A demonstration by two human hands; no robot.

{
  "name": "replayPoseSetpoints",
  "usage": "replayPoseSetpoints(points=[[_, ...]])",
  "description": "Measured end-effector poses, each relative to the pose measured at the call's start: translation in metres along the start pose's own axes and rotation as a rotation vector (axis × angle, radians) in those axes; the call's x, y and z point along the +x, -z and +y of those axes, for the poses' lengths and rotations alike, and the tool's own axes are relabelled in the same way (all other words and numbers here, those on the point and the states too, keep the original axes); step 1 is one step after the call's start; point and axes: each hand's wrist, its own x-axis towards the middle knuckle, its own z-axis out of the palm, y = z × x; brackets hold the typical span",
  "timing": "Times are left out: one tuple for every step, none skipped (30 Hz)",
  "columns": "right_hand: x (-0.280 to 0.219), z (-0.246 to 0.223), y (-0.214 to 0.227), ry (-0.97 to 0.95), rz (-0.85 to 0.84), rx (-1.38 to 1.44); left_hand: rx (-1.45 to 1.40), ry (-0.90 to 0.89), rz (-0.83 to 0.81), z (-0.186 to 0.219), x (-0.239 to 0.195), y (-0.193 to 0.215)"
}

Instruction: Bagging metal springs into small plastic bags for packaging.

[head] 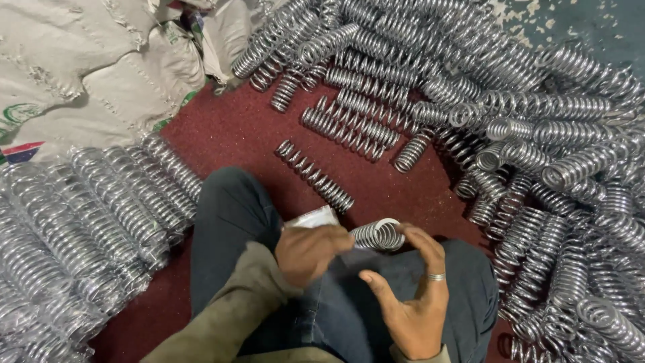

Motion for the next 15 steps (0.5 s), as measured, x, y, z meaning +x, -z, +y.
replayPoseSetpoints(points=[[0.007, -0.008, 0.004, 0.093, -0.015, 0.015, -0.013, -0.089, 0.019, 0.026, 0.018, 0.009], [0.005, -0.014, 0.003, 0.087, -0.012, 0.011, -0.020, -0.088, 0.015, 0.046, 0.032, 0.014], [0.004, -0.019, 0.001, 0.059, 0.084, -0.028, -0.120, 0.098, 0.015, 0.067, 0.046, 0.018], [0.003, -0.025, 0.000, 0.030, 0.181, -0.067, -0.220, 0.284, 0.012, 0.087, 0.060, 0.023], [-0.005, -0.014, -0.003, 0.027, 0.176, -0.067, -0.221, 0.290, 0.014, 0.090, 0.050, 0.020], [-0.014, -0.004, -0.006, -0.049, 0.291, 0.007, -0.799, 0.744, 0.014, 0.093, 0.040, 0.017], [-0.024, 0.007, -0.010, -0.131, 0.405, 0.085, -1.377, 1.198, 0.021, 0.097, 0.029, 0.014], [-0.031, 0.010, -0.010, -0.137, 0.399, 0.086, -1.375, 1.206, 0.025, 0.097, 0.023, 0.006], [-0.039, 0.012, -0.010, -0.291, 0.407, 0.106, -1.181, 1.355, -0.013, 0.097, 0.017, -0.001], [-0.046, 0.013, -0.011, -0.446, 0.414, 0.125, -0.980, 1.491, -0.054, 0.098, 0.010, -0.008], [-0.053, 0.018, -0.009, -0.456, 0.418, 0.120, -0.981, 1.500, -0.064, 0.096, 0.004, -0.015], [-0.060, 0.023, -0.007, -0.496, 0.240, 0.191, -1.037, 1.247, 0.018, 0.096, -0.003, -0.022], [-0.066, 0.028, -0.003, -0.531, 0.067, 0.256, -1.090, 0.987, 0.094, 0.095, -0.008, -0.031], [-0.062, 0.027, -0.001, -0.538, 0.077, 0.247, -1.101, 0.989, 0.084, 0.096, -0.008, -0.031], [-0.056, 0.027, 0.000, -0.487, 0.081, 0.365, -1.149, 1.090, 0.099, 0.096, -0.006, -0.030]])
